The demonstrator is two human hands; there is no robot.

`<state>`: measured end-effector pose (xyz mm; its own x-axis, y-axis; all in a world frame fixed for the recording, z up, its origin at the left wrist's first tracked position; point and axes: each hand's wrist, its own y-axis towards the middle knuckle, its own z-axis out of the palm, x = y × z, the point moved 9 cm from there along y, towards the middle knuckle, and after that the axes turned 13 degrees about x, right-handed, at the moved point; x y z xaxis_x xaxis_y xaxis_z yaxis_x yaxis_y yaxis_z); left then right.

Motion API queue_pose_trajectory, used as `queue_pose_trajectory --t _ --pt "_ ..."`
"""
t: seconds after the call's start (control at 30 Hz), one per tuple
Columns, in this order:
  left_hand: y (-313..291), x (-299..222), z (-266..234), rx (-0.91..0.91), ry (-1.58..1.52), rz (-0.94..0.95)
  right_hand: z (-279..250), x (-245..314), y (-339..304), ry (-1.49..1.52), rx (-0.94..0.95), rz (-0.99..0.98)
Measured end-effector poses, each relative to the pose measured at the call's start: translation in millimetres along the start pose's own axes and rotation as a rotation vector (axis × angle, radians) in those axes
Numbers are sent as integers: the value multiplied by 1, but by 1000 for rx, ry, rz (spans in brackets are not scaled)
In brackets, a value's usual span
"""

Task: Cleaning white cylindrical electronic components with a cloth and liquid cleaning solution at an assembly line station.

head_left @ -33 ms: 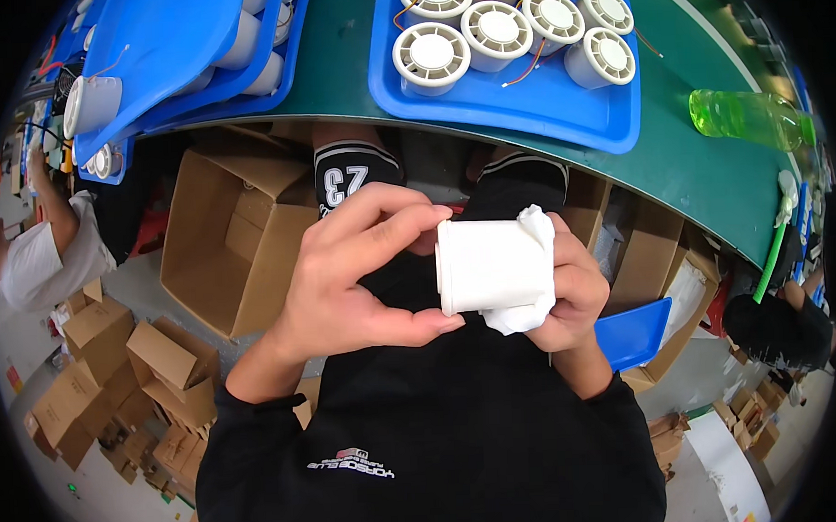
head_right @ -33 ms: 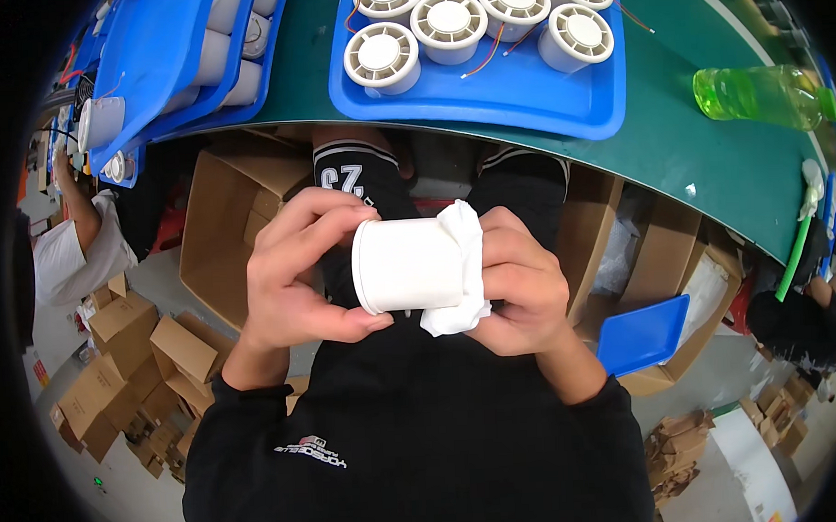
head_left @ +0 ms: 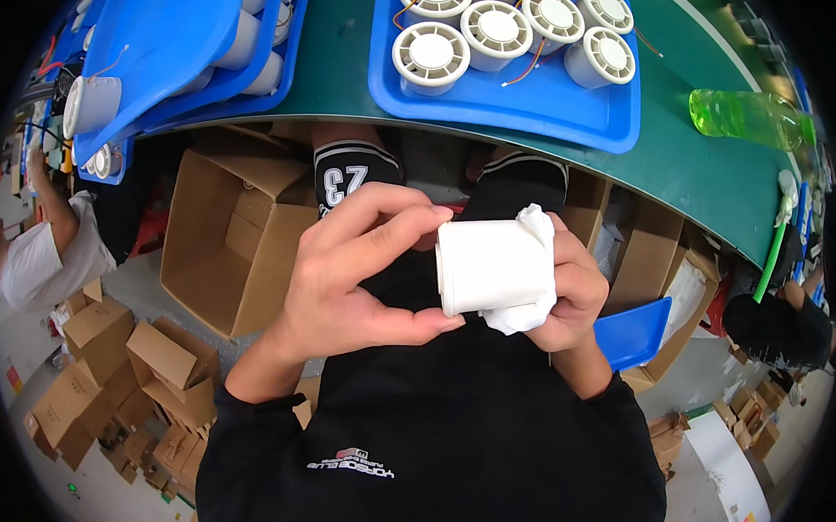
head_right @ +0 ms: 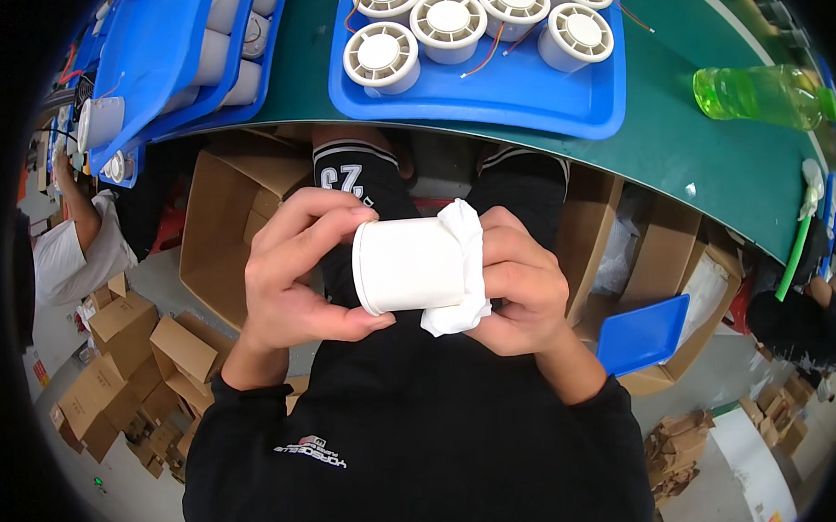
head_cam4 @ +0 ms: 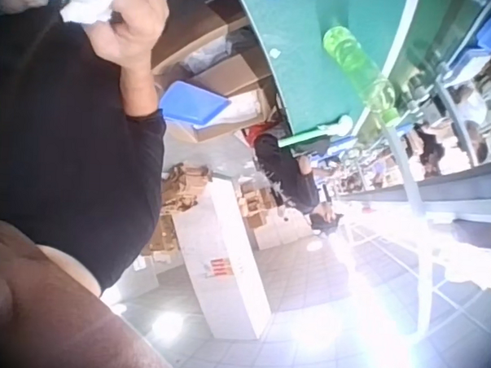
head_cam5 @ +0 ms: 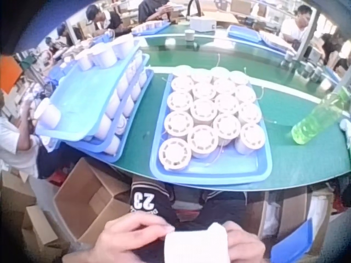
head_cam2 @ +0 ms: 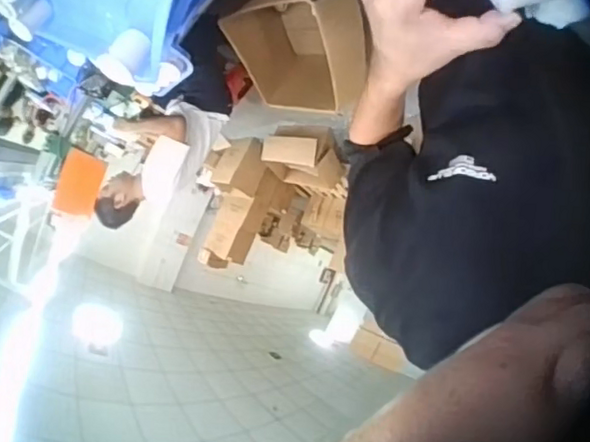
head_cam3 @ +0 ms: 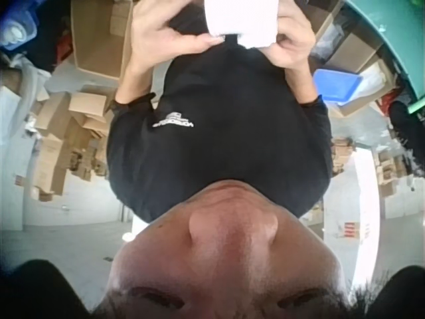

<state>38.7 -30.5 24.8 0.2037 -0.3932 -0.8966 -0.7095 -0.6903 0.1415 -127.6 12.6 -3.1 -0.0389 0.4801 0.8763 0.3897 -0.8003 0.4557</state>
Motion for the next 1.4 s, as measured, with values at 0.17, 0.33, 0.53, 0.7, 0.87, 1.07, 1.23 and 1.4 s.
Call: queue_pose_trajectory --t 0.17,0.33,0.53,0.7,0.87,1.07,1.23,1.4 --pt "-3 -10 -1 -37 206 142 1 -3 -6 63 -30 -2" --pt "0 2 -3 -22 -68 22 -2 4 -5 25 -59 -52" --pt "-7 27 15 102 -398 -167 -1 8 -5 -13 -40 -75" --pt "-7 31 14 24 -430 -163 2 2 -1 -29 -2 7" --pt "-4 23 9 -14 -229 -148 7 -7 1 -16 -89 160" --pt "-4 9 2 -80 94 -55 12 -20 -3 80 -232 308" --pt "-7 12 7 -122 87 -55 6 -19 -3 -76 -292 278" --pt "-15 31 9 -152 -46 -123 6 -18 2 -124 -296 286"
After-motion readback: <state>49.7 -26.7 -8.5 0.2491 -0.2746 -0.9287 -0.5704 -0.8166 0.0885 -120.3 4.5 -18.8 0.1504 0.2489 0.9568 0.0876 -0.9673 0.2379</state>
